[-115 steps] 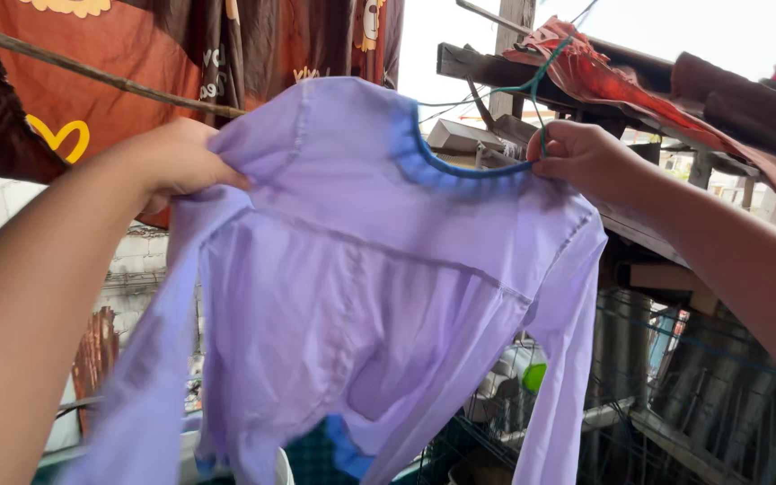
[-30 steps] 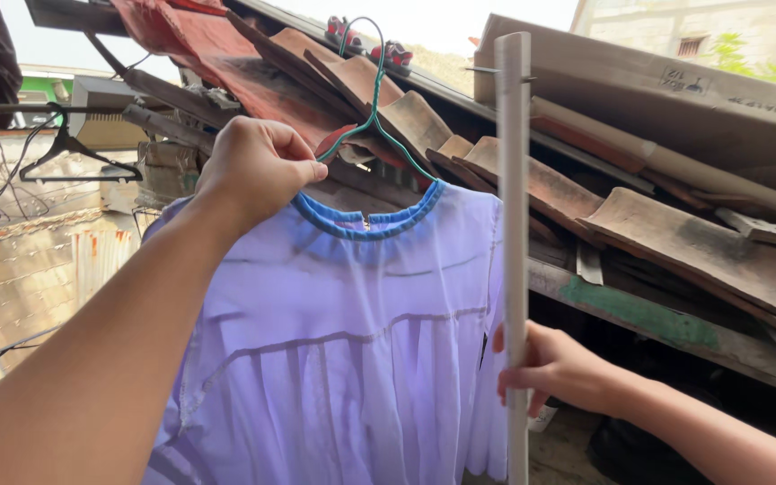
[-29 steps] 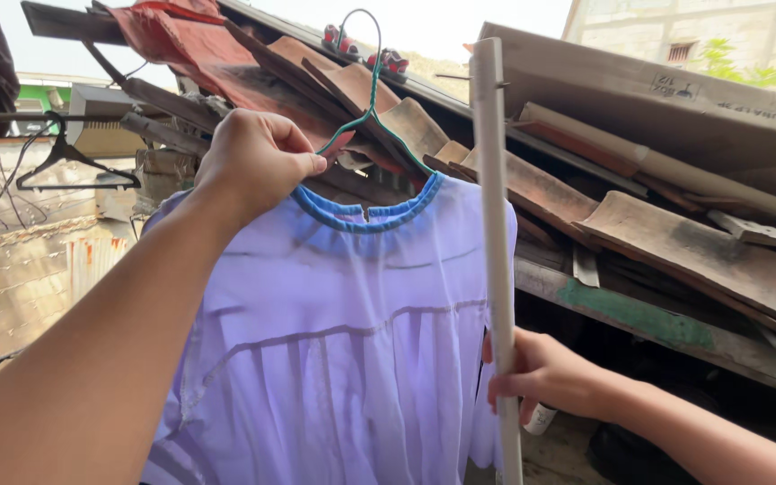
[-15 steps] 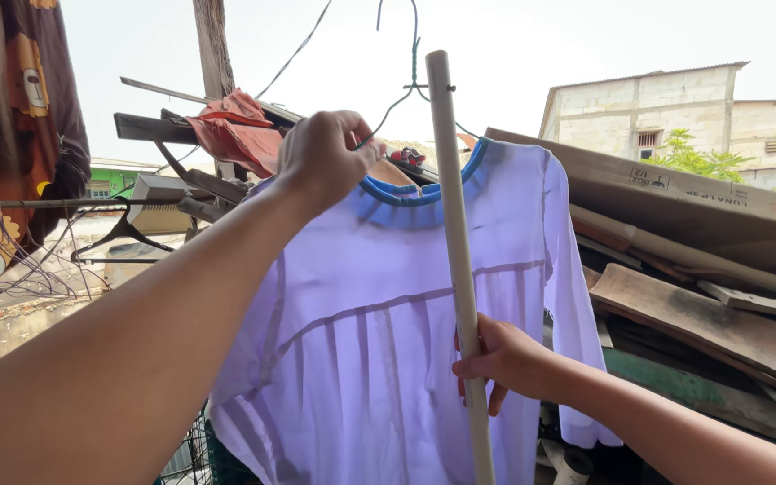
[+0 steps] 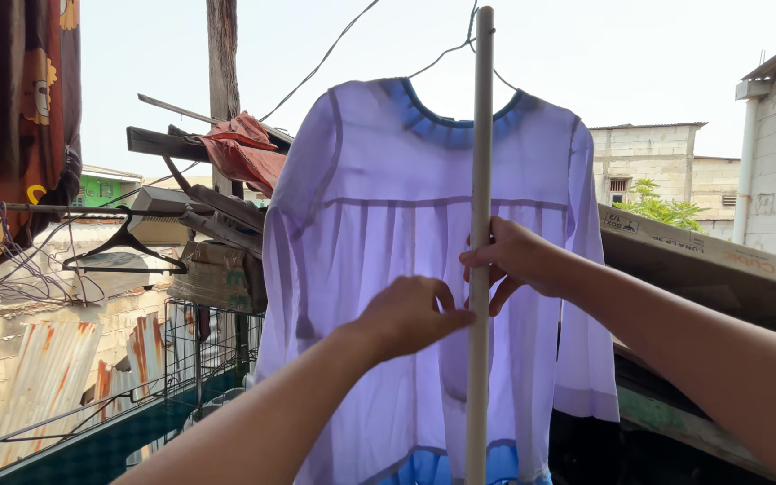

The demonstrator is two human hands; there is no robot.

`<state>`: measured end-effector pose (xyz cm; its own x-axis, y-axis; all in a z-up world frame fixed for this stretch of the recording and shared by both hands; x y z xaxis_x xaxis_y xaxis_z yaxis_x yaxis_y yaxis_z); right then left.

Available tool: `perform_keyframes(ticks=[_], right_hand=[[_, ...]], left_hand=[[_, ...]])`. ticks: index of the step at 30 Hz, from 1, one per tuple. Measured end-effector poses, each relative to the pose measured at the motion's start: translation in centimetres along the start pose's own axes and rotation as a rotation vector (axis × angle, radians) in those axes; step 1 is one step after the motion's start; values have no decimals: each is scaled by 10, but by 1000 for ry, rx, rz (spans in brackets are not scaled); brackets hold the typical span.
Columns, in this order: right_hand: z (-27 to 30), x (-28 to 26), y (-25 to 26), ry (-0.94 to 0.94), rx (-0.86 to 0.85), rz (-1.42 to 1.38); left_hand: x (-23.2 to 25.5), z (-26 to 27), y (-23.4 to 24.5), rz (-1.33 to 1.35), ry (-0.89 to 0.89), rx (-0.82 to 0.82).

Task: The person takes a light purple shirt from a bucket, places it on a hanger, and hangs it on a clothesline using a long pole. They then retrieve a dark garment from the bucket and begin to unfold it.

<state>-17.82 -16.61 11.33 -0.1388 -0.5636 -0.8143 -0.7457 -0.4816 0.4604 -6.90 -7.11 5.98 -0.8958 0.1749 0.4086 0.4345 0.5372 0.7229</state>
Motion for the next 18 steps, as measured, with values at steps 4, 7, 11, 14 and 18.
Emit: perform_keyframes(ticks=[4, 7, 11, 14, 18], right_hand=[[-8, -36, 30, 71, 47, 68], [-10, -58, 59, 110, 123, 106], [-8, -63, 90, 115, 233, 50], [-2, -53, 106, 95, 273, 35], [39, -1, 99, -105, 127, 178]], left_hand=[[6, 36, -80, 358, 93, -390], [9, 51, -119, 491, 198, -477], [13, 31, -130, 540, 183, -491], [19, -3, -120, 597, 173, -456], [33, -61, -89, 769, 131, -423]])
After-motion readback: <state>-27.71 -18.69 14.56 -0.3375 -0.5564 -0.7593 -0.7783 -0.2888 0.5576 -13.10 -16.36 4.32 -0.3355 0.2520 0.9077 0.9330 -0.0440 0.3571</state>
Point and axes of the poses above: each hand's wrist, its own z-axis away from the middle knuckle, its own y-axis out of the back of the hand, x = y × z, the point moved 8 cm from there along -z, towards the middle knuckle, and after that the axes turned 5 degrees about x, right-handed, at the moved point
